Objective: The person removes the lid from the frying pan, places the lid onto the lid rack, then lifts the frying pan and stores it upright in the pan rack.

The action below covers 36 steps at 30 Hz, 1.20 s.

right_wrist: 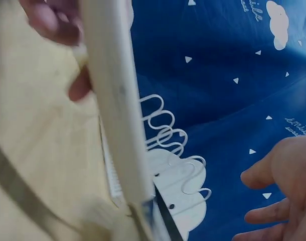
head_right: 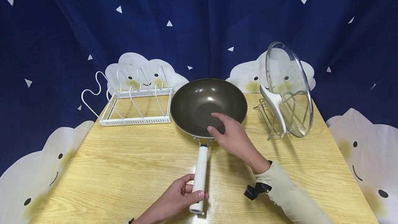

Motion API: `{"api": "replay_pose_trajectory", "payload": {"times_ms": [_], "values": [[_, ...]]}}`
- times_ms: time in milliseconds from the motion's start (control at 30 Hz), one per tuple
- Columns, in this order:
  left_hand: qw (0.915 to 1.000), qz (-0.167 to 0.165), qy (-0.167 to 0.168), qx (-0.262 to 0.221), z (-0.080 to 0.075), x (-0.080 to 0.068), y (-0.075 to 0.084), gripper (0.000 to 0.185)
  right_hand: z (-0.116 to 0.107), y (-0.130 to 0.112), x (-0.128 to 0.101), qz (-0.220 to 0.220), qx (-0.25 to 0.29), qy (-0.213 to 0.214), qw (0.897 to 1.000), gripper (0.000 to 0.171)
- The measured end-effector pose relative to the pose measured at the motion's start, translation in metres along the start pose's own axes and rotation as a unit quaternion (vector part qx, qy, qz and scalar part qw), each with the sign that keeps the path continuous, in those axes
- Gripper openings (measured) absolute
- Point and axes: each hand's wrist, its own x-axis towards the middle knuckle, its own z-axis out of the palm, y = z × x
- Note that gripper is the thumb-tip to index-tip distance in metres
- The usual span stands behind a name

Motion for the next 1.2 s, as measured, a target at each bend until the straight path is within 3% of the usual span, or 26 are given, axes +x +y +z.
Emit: {"api": "replay_pose_trajectory", "payload": {"times_ms": [300, 500, 600, 667, 733, 900, 967, 1033, 1133, 1200], "values": [[0.9994, 0.012, -0.003, -0.032, 0.0, 0.003, -0.007, 0.048, 0.018, 0.007, -0.037, 0.01, 0.063, -0.01, 0.998, 0.047], [0.9991, 0.015, 0.0, -0.04, 0.001, 0.004, -0.006, 0.045, 0.028, 0.016, -0.051, 0.048, 0.128, -0.015, 0.99, 0.036], [0.9994, 0.013, 0.0, -0.033, 0.001, 0.005, -0.004, 0.044, 0.034, 0.022, -0.053, 0.086, 0.173, -0.044, 0.98, 0.037], [0.9994, 0.013, -0.003, -0.032, 0.0, 0.005, -0.003, 0.044, 0.039, 0.025, -0.054, 0.112, 0.232, -0.075, 0.963, 0.042], [0.9995, 0.014, -0.006, -0.028, 0.0, 0.005, -0.003, 0.044, 0.045, 0.027, -0.053, 0.137, 0.309, -0.112, 0.934, 0.05], [0.9996, 0.013, -0.007, -0.024, -0.001, 0.005, -0.001, 0.045, 0.06, 0.03, -0.048, 0.178, 0.466, -0.188, 0.846, 0.063], [0.9995, 0.013, -0.008, -0.029, 0.0, 0.005, 0.0, 0.045, 0.066, 0.029, -0.044, 0.195, 0.52, -0.204, 0.806, 0.065], [0.9992, 0.014, -0.008, -0.037, 0.001, 0.004, 0.0, 0.046, 0.071, 0.027, -0.04, 0.212, 0.578, -0.213, 0.759, 0.067], [0.9988, 0.016, -0.006, -0.046, 0.003, 0.004, 0.0, 0.045, 0.077, 0.022, -0.034, 0.234, 0.659, -0.225, 0.678, 0.074], [0.9987, 0.016, -0.003, -0.049, 0.003, 0.004, 0.0, 0.044, 0.08, 0.018, -0.03, 0.244, 0.697, -0.233, 0.633, 0.079]]}}
